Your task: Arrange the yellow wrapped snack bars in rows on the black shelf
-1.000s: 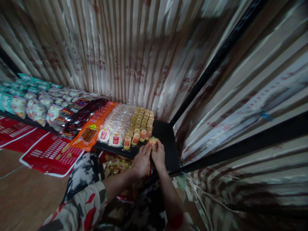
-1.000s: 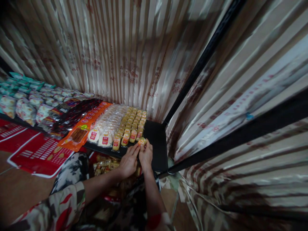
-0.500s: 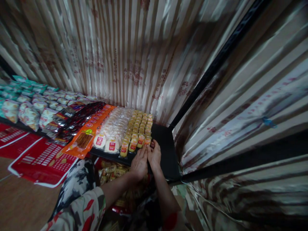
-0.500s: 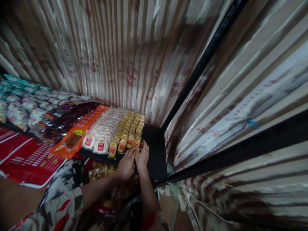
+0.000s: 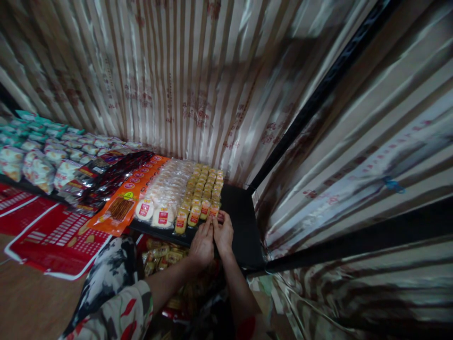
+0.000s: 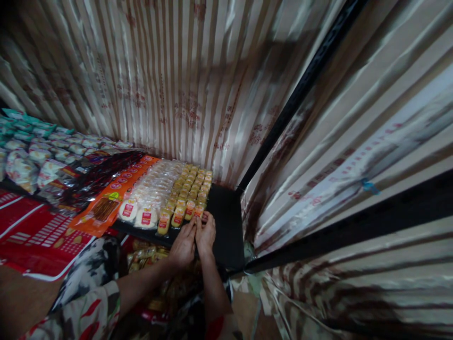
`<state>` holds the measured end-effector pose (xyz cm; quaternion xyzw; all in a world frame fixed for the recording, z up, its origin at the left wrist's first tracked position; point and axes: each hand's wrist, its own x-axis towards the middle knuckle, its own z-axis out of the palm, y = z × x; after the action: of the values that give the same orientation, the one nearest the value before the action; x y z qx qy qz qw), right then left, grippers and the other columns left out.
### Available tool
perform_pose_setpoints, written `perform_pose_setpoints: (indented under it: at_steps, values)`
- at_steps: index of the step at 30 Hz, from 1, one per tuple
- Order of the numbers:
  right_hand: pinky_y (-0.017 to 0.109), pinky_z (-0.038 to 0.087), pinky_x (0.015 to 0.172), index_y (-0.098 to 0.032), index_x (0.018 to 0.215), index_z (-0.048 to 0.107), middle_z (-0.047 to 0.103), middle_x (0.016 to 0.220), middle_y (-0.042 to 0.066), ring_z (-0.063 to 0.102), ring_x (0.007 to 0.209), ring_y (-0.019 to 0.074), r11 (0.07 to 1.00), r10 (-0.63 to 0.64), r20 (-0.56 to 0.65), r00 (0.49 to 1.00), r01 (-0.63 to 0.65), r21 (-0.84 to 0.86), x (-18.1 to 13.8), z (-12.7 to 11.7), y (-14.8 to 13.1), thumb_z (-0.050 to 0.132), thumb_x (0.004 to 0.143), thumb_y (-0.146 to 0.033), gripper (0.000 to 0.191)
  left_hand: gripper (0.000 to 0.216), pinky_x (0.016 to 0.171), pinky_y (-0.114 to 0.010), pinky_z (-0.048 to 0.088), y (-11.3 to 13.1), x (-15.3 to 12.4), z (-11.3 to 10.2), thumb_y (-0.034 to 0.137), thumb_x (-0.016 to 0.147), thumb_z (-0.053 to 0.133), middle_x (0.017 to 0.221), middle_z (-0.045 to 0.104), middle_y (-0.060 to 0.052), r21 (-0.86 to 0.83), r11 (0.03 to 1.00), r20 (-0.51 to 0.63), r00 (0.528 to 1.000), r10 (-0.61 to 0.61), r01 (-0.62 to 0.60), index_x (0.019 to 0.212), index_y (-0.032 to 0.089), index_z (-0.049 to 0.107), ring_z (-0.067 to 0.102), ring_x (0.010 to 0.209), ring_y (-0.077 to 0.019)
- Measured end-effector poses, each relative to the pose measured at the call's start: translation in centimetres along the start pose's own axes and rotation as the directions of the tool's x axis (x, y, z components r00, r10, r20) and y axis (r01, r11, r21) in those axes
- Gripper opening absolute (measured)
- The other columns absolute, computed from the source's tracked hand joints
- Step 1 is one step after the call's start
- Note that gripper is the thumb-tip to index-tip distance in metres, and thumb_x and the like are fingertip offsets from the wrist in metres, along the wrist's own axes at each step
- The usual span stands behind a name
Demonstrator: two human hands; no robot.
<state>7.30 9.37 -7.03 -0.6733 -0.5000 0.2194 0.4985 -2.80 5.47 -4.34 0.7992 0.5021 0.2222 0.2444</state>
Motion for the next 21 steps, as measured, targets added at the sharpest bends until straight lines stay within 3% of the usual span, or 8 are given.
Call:
perform_pose_setpoints:
  at_steps: [4,8,11,13,15,17,21]
  values:
    - [0.029,0.051,0.069,-0.015,0.107,0.052,0.055,0.106,0.013,0.058,0.091,0.0184,1.000,-0.011,-0.012,1.000,0.011,0.005,-0.4,-0.3,-0.2,0.049,0.076,-0.039,0.040,0.057,0.108,-0.042,0.027,-0.3,-0.4,0.1,0.006,0.072,0.038,0.142,0.032,-0.015,-0.018,0.998,-0.060,0.997,0.054,-0.055,0.128,0.004,0.041,0.028,0.129,-0.0251]
    - [0.027,0.051,0.067,-0.013,0.112,0.050,0.051,0.113,0.016,0.056,0.096,0.0196,1.000,0.001,-0.086,0.996,-0.003,-0.023,-1.8,-0.7,-1.1,0.049,0.076,-0.042,0.046,0.046,0.105,-0.039,0.032,-1.1,-2.1,-0.3,0.007,0.072,0.039,0.131,0.043,-0.013,-0.028,0.993,-0.111,0.987,0.115,-0.118,0.116,0.009,0.053,0.036,0.121,-0.0234]
    - [0.025,0.049,0.065,-0.013,0.111,0.051,0.058,0.104,0.013,0.058,0.088,0.0174,1.000,0.025,-0.146,0.989,-0.022,0.022,-4.3,-1.3,-2.1,0.045,0.080,-0.044,0.044,0.036,0.095,-0.035,0.041,-2.5,-4.7,-0.5,0.007,0.074,0.039,0.112,0.055,-0.009,-0.061,0.985,-0.100,0.983,0.153,-0.160,0.103,0.015,0.059,0.046,0.107,-0.0199]
    - [0.024,0.048,0.064,-0.014,0.107,0.053,0.063,0.089,0.009,0.060,0.077,0.0152,0.997,0.052,-0.120,0.991,-0.046,0.057,-6.8,-1.6,-2.5,0.042,0.083,-0.044,0.040,0.029,0.089,-0.032,0.044,-3.9,-6.8,-0.3,0.008,0.078,0.038,0.100,0.059,-0.007,-0.078,0.982,-0.054,0.984,0.168,-0.172,0.094,0.017,0.060,0.049,0.098,-0.0179]
    - [0.023,0.047,0.061,-0.015,0.099,0.056,0.064,0.077,0.005,0.060,0.067,0.0139,0.997,0.052,0.018,0.998,-0.053,0.052,-9.4,-1.4,-2.6,0.040,0.084,-0.044,0.036,0.024,0.087,-0.031,0.044,-5.5,-8.8,0.0,0.011,0.080,0.040,0.095,0.059,-0.006,-0.080,0.986,0.043,0.988,0.148,-0.144,0.090,0.018,0.060,0.051,0.095,-0.0170]
    - [0.023,0.048,0.062,-0.017,0.092,0.059,0.066,0.074,0.004,0.061,0.066,0.0143,0.999,0.033,0.201,0.979,-0.030,-0.020,-11.7,-0.8,-2.1,0.038,0.085,-0.041,0.032,0.019,0.087,-0.030,0.043,-7.2,-10.3,0.5,0.013,0.080,0.043,0.096,0.060,-0.007,-0.032,0.999,0.193,0.981,-0.014,0.021,0.089,0.017,0.059,0.053,0.096,-0.0179]
    - [0.026,0.045,0.082,-0.017,0.097,0.062,0.067,0.097,0.008,0.062,0.091,0.0170,0.923,0.098,0.530,0.843,0.122,-0.365,-14.3,1.5,-0.3,0.039,0.084,-0.024,0.027,0.027,0.085,-0.030,0.043,-10.2,-11.5,1.9,0.011,0.082,0.039,0.103,0.061,-0.013,0.106,0.913,0.333,0.851,-0.406,0.394,0.101,0.012,0.057,0.057,0.099,-0.0204]
